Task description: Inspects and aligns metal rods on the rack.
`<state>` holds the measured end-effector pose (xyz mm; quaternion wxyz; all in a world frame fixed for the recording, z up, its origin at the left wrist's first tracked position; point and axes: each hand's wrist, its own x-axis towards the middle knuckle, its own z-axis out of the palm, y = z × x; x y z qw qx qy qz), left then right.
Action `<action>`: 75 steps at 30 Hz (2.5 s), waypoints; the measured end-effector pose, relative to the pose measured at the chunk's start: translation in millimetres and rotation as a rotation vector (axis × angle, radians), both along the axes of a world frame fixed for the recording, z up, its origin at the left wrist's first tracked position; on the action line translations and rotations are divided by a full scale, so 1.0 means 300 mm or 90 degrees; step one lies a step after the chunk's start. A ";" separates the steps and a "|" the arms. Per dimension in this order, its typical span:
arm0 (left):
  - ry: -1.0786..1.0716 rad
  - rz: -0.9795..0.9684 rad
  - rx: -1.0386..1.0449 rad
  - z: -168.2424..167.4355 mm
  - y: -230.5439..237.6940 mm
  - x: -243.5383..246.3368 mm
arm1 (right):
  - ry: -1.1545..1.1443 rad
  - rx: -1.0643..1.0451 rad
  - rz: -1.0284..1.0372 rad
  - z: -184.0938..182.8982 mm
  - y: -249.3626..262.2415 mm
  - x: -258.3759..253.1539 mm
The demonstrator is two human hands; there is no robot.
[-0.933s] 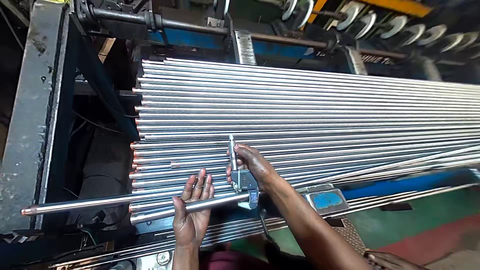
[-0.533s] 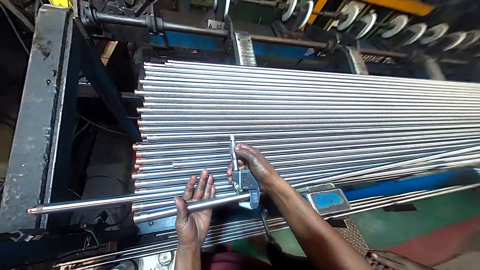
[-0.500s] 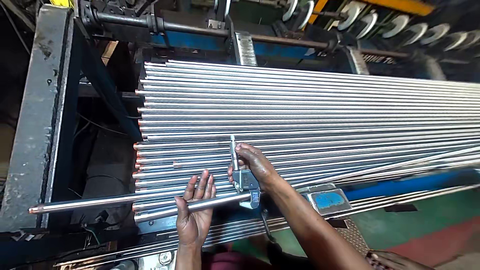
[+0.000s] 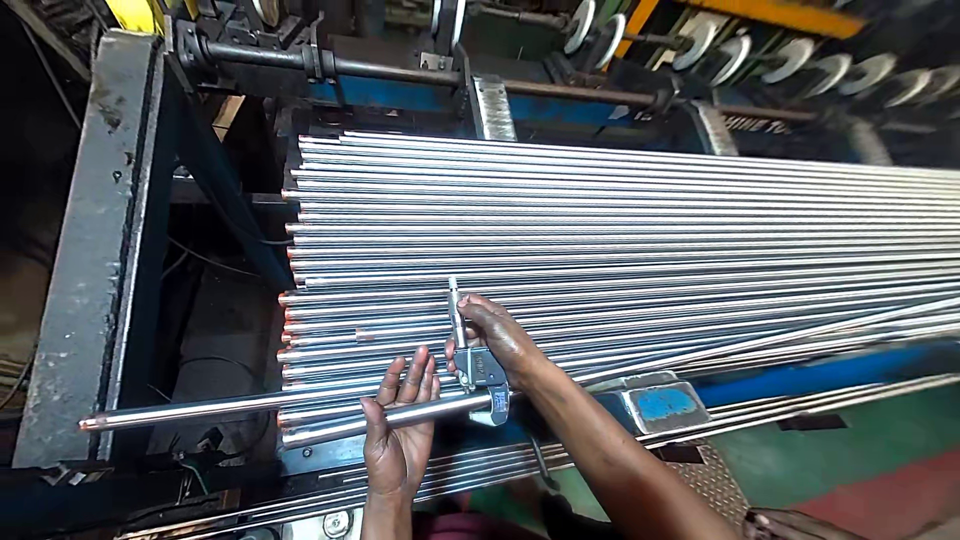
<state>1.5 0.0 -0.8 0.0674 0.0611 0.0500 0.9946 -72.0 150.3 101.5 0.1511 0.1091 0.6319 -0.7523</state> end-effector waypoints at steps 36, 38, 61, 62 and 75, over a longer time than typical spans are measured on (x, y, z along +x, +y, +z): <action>-0.522 0.571 -0.264 0.189 -0.620 -0.213 | 0.053 -0.159 -0.081 0.044 0.160 0.180; -0.529 0.515 -0.241 0.183 -0.570 -0.191 | 0.033 -0.109 -0.111 0.040 0.054 0.142; -0.238 0.505 -0.357 -0.083 -0.515 -0.114 | 0.075 0.079 -0.010 -0.054 -0.784 -0.173; -0.228 0.506 -0.360 -0.090 -0.518 -0.116 | 0.067 0.087 -0.015 -0.056 -0.789 -0.177; -0.218 0.499 -0.351 -0.115 -0.525 -0.100 | 0.070 0.075 0.011 -0.090 -0.792 -0.184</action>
